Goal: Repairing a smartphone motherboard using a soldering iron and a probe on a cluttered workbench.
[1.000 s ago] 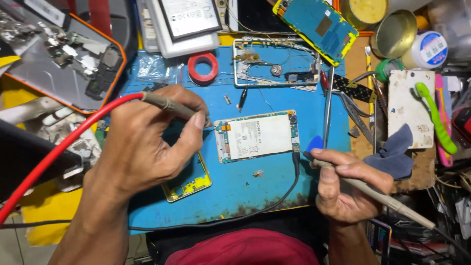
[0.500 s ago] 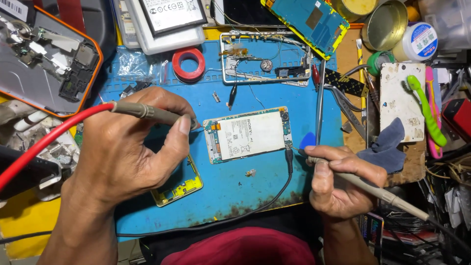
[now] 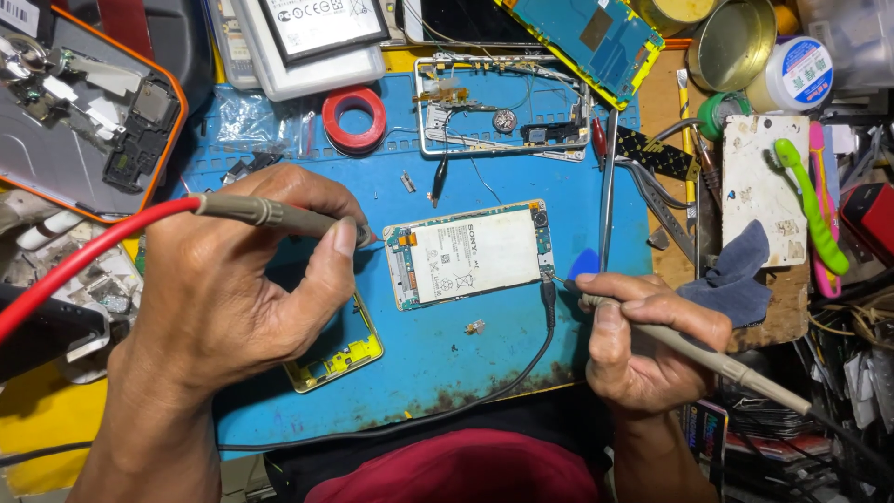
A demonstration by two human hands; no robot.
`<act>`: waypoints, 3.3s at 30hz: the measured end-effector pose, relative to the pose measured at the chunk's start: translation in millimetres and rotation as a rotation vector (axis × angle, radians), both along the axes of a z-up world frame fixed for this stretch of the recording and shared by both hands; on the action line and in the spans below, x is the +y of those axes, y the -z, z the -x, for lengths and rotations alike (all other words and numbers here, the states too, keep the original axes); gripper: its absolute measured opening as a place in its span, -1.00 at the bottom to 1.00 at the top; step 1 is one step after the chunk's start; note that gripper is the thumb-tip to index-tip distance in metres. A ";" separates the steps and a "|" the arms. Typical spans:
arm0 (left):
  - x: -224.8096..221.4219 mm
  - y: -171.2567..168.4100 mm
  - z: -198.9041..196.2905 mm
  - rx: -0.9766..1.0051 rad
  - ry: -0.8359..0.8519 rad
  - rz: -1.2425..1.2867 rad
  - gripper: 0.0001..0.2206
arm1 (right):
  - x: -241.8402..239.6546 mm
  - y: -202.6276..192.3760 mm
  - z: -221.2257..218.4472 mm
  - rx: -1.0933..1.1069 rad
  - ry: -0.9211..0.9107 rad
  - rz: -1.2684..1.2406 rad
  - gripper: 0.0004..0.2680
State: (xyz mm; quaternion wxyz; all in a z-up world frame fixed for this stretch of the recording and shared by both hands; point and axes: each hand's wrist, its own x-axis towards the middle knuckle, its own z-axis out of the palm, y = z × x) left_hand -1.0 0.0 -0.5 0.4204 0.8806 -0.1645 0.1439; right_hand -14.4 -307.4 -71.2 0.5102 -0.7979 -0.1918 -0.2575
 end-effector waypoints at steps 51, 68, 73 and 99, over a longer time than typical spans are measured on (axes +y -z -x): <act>1.9 1.6 -7.6 0.087 0.008 0.039 -0.80 | -7.3 1.8 -6.4 0.091 -0.152 -0.032 -0.87; 5.1 33.6 -19.3 -0.069 0.021 0.200 -0.88 | 7.2 -20.2 -20.1 -0.301 -0.165 0.117 -0.87; 7.0 26.2 -19.9 -0.105 0.030 0.183 -0.90 | 6.3 -23.9 -14.9 -0.229 -0.171 0.109 -0.88; 5.6 23.7 -18.1 0.021 0.034 0.226 -0.84 | 0.6 -13.4 -5.6 -0.120 -0.135 0.070 -0.85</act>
